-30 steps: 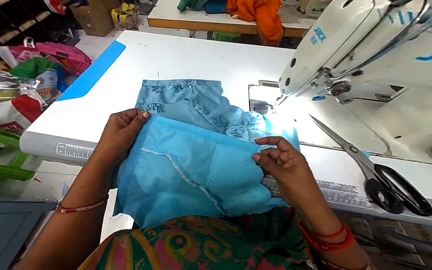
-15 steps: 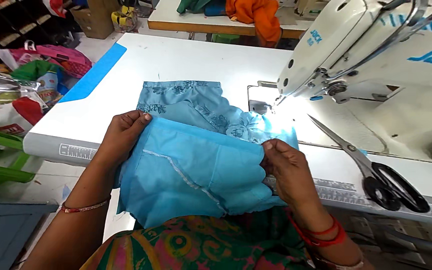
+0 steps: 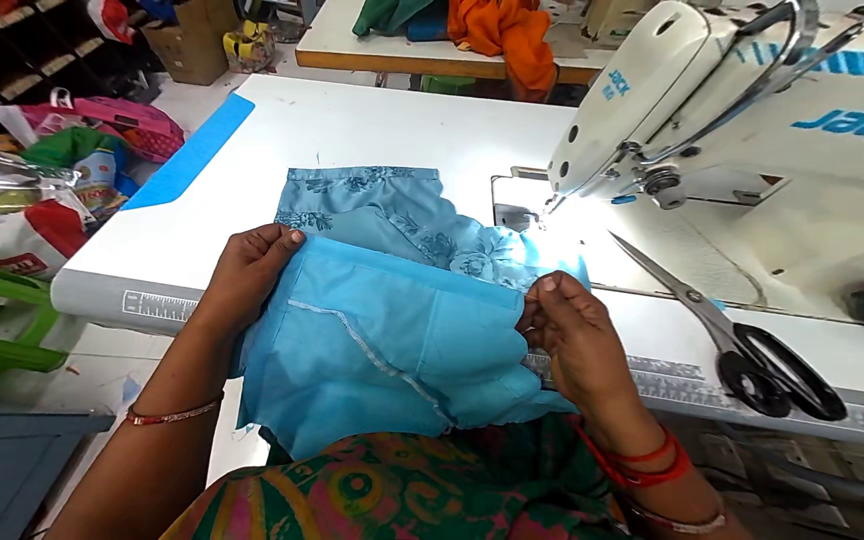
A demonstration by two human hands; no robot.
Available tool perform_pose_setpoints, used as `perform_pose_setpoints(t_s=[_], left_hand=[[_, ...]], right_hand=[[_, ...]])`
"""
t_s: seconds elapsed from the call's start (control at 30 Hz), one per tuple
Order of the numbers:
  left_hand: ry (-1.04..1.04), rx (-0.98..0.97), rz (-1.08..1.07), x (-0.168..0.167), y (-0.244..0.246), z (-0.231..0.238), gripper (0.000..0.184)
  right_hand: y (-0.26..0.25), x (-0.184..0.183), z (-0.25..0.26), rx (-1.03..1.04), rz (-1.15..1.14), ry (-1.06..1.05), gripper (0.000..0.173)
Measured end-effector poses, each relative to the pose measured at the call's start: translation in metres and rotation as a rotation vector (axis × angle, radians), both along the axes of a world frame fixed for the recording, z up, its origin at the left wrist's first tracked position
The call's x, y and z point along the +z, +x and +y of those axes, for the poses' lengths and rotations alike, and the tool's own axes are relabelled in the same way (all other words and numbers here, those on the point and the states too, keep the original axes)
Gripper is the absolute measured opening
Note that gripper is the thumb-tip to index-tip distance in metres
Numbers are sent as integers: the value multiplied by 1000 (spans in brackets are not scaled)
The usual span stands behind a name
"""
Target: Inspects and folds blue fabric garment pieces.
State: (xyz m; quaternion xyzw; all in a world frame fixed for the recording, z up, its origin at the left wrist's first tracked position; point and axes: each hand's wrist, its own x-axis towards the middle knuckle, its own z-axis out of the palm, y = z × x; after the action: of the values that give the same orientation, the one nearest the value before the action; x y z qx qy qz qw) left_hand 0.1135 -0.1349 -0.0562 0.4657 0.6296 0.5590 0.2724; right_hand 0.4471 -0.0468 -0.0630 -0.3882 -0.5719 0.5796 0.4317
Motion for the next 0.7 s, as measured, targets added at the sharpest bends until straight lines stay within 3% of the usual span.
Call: perform_pose_setpoints(t_s=[0.27, 0.7], left_hand=[[-26, 9, 17, 2, 1, 0, 25], [-2, -3, -2, 0, -2, 0, 26]], right_hand=[[2, -2, 0, 41, -56, 35, 37], [1, -7, 2, 35, -105, 79, 6]])
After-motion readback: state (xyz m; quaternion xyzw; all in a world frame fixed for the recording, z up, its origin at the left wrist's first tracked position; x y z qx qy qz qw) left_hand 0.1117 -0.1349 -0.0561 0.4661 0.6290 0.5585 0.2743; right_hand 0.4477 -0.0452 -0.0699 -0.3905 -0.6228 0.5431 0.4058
